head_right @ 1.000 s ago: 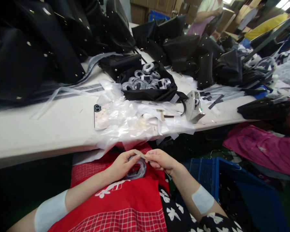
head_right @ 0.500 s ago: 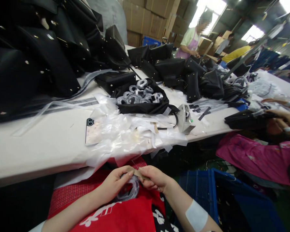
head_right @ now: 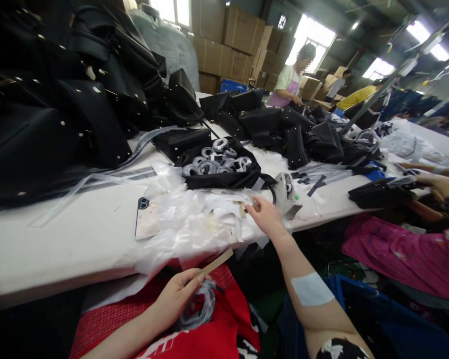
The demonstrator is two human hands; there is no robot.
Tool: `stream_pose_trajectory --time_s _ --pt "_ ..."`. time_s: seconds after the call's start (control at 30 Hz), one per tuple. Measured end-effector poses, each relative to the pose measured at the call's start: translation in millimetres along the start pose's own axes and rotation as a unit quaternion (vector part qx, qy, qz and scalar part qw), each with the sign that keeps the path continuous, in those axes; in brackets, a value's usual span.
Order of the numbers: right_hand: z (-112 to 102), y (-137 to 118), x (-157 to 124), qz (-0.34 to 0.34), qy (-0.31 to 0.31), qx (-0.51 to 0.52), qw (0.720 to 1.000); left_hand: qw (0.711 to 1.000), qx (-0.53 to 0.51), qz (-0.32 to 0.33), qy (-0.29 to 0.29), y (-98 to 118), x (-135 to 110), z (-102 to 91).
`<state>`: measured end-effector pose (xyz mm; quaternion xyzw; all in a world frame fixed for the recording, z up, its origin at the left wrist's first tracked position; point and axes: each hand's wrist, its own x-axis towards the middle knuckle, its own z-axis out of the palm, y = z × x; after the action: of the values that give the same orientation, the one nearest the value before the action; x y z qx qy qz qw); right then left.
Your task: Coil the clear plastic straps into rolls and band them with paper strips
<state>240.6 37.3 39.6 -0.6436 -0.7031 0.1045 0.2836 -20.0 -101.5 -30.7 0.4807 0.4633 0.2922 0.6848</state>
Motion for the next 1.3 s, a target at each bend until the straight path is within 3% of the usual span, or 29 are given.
stream_pose_trajectory --time_s 0.07,0.13,0.23,0.33,0.4,0.47,0.6,0.73,0.8,0.9,1.0,1.07,1.13,1.2,1.3 --pt "-6.6 9.0 9.7 -0.017 0.068 -0.029 0.997 1.000 -0.013 -0.014 0.007 -1.9 -0.5 -0.7" --pt "-8.6 12.3 3.3 -0.027 0.047 0.014 0.998 0.999 -0.029 -0.015 0.012 -3.5 -1.3 -1.3" --pt "-3.4 8.6 -27.3 -0.032 -0.119 0.115 0.986 0.999 -0.041 -0.003 -0.005 -3.1 -2.9 -2.4" --pt "6.8 1.8 -63.1 -0.030 -0.287 0.225 0.931 0.999 -0.029 0.017 -0.024 -1.1 -3.2 -3.3" --pt "12.7 -0.9 -81.9 0.007 -0.346 0.302 0.888 0.999 -0.016 0.030 -0.025 -0.5 -2.6 -3.6" --pt "15.7 -2.0 -95.4 0.076 -0.354 0.367 0.857 0.999 -0.008 0.026 -0.022 -0.9 -1.8 -3.5" --pt "11.0 -7.1 -111.0 0.218 -0.272 0.468 0.812 1.000 -0.003 0.002 -0.016 -3.0 -1.7 -2.7" --pt "-6.2 -25.0 -123.0 0.278 -0.192 0.504 0.795 0.999 -0.011 -0.031 -0.005 -4.5 -3.9 -3.9" --pt "-16.3 -35.8 -130.3 0.279 -0.205 0.505 0.791 0.999 -0.023 -0.045 0.008 -5.0 -4.8 -5.0" --pt "-25.5 -47.4 -142.2 0.250 -0.289 0.498 0.779 0.997 -0.042 -0.061 0.025 -6.7 -4.5 -5.8" --pt "-21.0 -51.7 -153.1 0.236 -0.317 0.450 0.801 0.996 -0.039 -0.063 0.038 -9.6 -2.1 -5.6" --pt "-13.3 -52.8 -158.3 0.217 -0.273 0.389 0.853 0.996 -0.039 -0.066 0.042 -11.8 -0.3 -5.2" --pt "-7.1 -54.8 -161.3 0.140 -0.223 0.299 0.917 0.996 -0.038 -0.068 0.042 -13.1 1.0 -4.9" --pt "-5.3 -58.7 -161.8 0.032 -0.184 0.199 0.962 0.997 -0.024 -0.054 0.041 -12.4 1.2 -5.0" --pt "-9.3 -68.6 -159.6 -0.083 -0.150 0.086 0.981 0.999 0.015 -0.015 0.047 -8.1 -0.5 -5.5"
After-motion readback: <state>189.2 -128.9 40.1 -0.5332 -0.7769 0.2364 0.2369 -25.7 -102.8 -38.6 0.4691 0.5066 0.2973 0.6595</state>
